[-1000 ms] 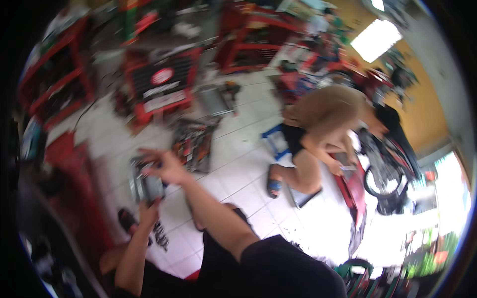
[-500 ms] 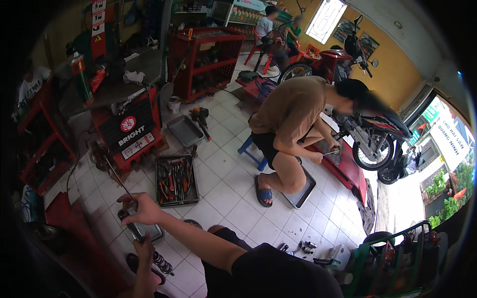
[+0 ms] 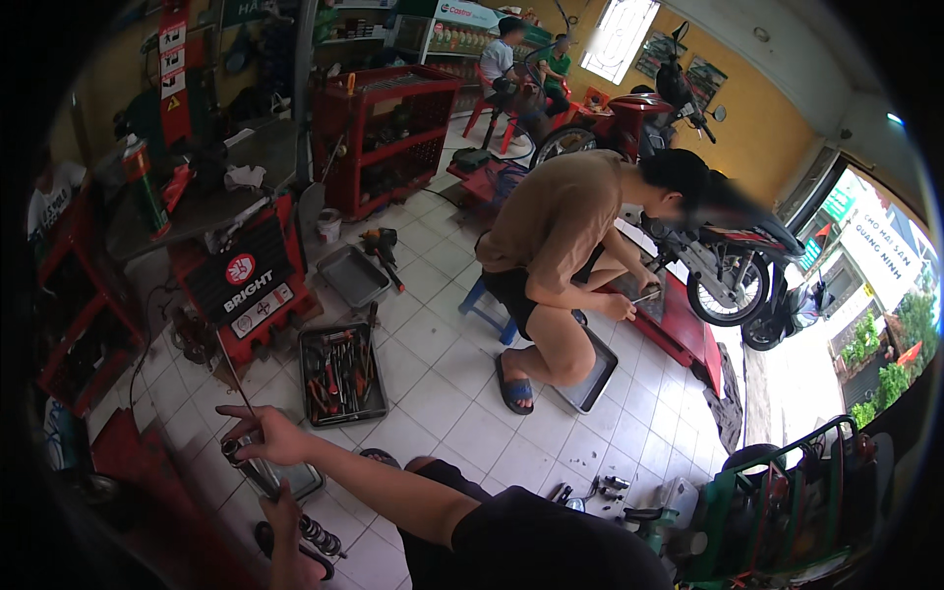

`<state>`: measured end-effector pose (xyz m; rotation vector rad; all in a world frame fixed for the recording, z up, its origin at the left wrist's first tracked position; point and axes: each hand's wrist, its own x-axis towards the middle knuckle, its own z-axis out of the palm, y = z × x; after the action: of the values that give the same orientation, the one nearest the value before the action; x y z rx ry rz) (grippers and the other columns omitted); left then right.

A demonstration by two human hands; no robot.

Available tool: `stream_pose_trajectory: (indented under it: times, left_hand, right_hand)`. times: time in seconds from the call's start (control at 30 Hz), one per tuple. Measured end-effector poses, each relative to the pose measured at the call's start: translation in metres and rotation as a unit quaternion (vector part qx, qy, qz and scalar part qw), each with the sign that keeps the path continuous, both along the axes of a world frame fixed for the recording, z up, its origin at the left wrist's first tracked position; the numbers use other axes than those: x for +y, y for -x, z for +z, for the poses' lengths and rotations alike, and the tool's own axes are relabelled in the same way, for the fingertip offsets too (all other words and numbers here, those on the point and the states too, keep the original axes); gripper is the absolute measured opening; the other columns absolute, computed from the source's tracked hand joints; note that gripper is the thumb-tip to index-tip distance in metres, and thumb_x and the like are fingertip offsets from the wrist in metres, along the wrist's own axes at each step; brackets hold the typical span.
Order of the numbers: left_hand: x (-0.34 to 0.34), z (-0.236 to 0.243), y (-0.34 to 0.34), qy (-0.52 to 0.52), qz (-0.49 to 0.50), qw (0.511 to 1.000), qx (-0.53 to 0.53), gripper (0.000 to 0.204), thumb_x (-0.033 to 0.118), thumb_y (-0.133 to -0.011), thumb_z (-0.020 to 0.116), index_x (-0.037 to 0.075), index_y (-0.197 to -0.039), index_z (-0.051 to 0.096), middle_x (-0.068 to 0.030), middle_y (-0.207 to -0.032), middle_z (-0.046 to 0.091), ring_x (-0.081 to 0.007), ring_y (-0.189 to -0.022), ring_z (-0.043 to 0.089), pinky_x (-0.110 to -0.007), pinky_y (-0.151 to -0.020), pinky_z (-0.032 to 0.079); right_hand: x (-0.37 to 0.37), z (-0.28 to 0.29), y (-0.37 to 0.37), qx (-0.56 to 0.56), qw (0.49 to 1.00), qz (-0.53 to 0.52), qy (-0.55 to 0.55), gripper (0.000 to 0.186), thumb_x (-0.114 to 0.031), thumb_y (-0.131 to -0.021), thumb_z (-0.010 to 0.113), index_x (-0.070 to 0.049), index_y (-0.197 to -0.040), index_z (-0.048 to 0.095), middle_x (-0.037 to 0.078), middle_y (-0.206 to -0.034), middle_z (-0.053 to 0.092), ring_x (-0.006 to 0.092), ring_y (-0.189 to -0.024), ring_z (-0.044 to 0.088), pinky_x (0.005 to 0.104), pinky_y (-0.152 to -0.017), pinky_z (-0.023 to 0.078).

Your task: The person cleans a motorcycle camshaft with a cloth, inspects the component by hand, and then uses a screwdriver to tighten screws on a side mirror housing.

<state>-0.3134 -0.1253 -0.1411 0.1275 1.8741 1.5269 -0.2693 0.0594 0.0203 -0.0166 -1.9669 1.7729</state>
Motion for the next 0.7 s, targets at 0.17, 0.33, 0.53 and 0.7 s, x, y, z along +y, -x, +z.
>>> stream_pose_trajectory:
  times: [0.17, 0.33, 0.53, 0.7]
  left_hand:
    - [0.0, 0.031, 0.023, -0.025, 0.007, 0.998, 0.064, 0.032, 0.025, -0.092, 0.069, -0.001, -0.087, 0.053, -0.0037, -0.077, 0.052, -0.0108, -0.068, 0.046, -0.031, -0.059, 0.04]
    - [0.029, 0.055, 0.0, -0.039, -0.003, 0.984, 0.173, 0.031, 0.022, -0.092, 0.067, 0.003, -0.069, 0.059, 0.0029, -0.057, 0.05, -0.0062, -0.053, 0.043, -0.03, -0.047, 0.034]
    - [-0.005, 0.057, 0.01, 0.015, -0.01, 0.994, 0.112, 0.047, 0.031, -0.09, 0.069, -0.001, -0.058, 0.055, -0.0014, -0.048, 0.047, -0.0086, -0.049, 0.043, -0.037, -0.045, 0.033]
    - [0.003, 0.062, 0.003, 0.004, -0.006, 0.994, 0.108, 0.048, 0.031, -0.089, 0.069, -0.002, -0.057, 0.055, -0.0023, -0.047, 0.046, -0.0094, -0.048, 0.042, -0.038, -0.044, 0.033]
  right_hand:
    - [-0.021, 0.05, 0.021, -0.126, 0.99, -0.007, -0.066, 0.087, -0.023, -0.059, 0.091, -0.002, -0.134, 0.052, 0.007, -0.111, 0.07, 0.0148, -0.08, 0.062, 0.0301, -0.077, 0.051]
    - [0.007, 0.028, 0.003, -0.098, 0.993, -0.013, 0.06, 0.083, -0.013, -0.067, 0.087, -0.003, -0.14, 0.048, 0.006, -0.111, 0.071, 0.005, -0.061, 0.048, 0.0233, -0.062, 0.047]
    - [-0.033, 0.039, 0.016, -0.1, 0.995, -0.027, 0.006, 0.078, -0.002, -0.075, 0.076, 0.003, -0.144, 0.04, 0.011, -0.121, 0.068, 0.0006, -0.058, 0.041, 0.0165, -0.058, 0.04]
    - [-0.014, 0.022, 0.013, -0.096, 0.995, -0.034, 0.012, 0.071, -0.004, -0.078, 0.076, 0.005, -0.14, 0.044, 0.014, -0.117, 0.069, 0.0006, -0.058, 0.044, 0.0146, -0.055, 0.038]
